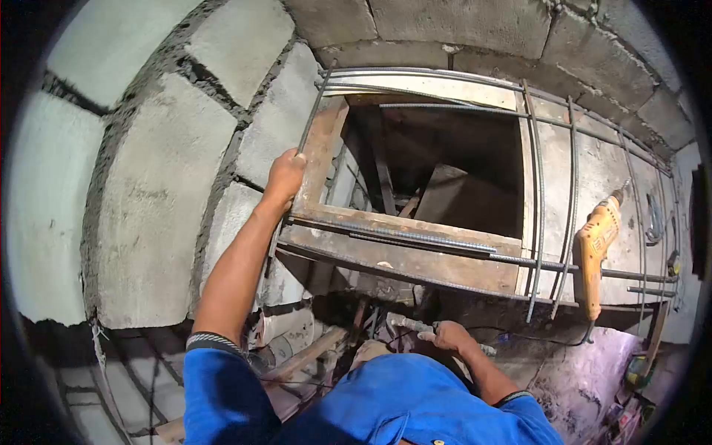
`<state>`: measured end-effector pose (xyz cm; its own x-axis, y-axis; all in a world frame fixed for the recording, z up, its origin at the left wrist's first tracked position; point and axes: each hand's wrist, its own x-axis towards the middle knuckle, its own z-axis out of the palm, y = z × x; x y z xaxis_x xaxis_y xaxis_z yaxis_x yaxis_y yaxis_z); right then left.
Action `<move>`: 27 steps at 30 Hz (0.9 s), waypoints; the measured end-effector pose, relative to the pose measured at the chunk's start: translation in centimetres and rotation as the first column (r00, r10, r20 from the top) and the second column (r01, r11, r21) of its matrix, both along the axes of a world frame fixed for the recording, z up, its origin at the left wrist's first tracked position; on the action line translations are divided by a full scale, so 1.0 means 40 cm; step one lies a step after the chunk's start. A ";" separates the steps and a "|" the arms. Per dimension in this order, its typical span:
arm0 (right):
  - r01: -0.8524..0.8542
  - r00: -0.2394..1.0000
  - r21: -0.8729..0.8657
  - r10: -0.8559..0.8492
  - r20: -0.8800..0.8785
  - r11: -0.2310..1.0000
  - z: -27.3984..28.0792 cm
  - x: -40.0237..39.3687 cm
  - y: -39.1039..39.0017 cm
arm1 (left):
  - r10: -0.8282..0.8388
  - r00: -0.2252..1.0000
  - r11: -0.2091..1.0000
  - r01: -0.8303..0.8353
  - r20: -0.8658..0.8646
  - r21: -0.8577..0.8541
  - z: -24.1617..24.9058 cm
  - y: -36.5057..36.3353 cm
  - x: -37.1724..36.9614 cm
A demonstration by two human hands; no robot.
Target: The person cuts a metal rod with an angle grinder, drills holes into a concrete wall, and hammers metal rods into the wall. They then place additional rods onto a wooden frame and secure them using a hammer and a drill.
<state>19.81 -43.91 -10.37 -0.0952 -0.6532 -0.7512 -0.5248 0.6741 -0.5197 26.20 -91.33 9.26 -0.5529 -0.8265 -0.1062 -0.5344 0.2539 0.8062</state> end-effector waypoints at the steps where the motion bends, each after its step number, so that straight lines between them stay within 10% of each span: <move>1: 0.002 1.000 -0.002 -0.002 -0.020 1.000 -0.006 0.015 0.016 | -0.002 1.000 1.000 0.002 -0.020 -0.002 -0.027 -0.012 0.017; 3: 0.093 0.991 -0.149 -0.105 -0.079 0.984 -0.024 0.043 0.042 | -0.005 0.984 0.800 0.112 0.179 -0.590 -0.091 -0.048 0.039; 7: 0.102 0.989 -0.163 -0.118 -0.093 0.981 -0.026 0.095 0.078 | 0.059 0.965 0.804 0.106 0.256 -0.585 -0.044 0.012 0.171; 18: -0.041 0.978 -0.336 -0.030 -0.204 0.941 0.074 0.188 0.117 | -0.207 0.967 0.941 0.156 -0.146 -0.301 -0.100 0.180 0.295; 22: 0.129 0.949 -0.386 -0.226 -0.218 0.913 0.351 0.171 0.185 | -0.234 0.961 0.971 0.224 -0.146 -0.081 -0.038 0.292 0.176; 27: 0.433 0.595 -0.748 -0.782 -0.183 0.504 0.591 0.040 0.360 | -0.433 0.791 0.857 0.510 -0.433 0.074 0.001 0.470 -0.109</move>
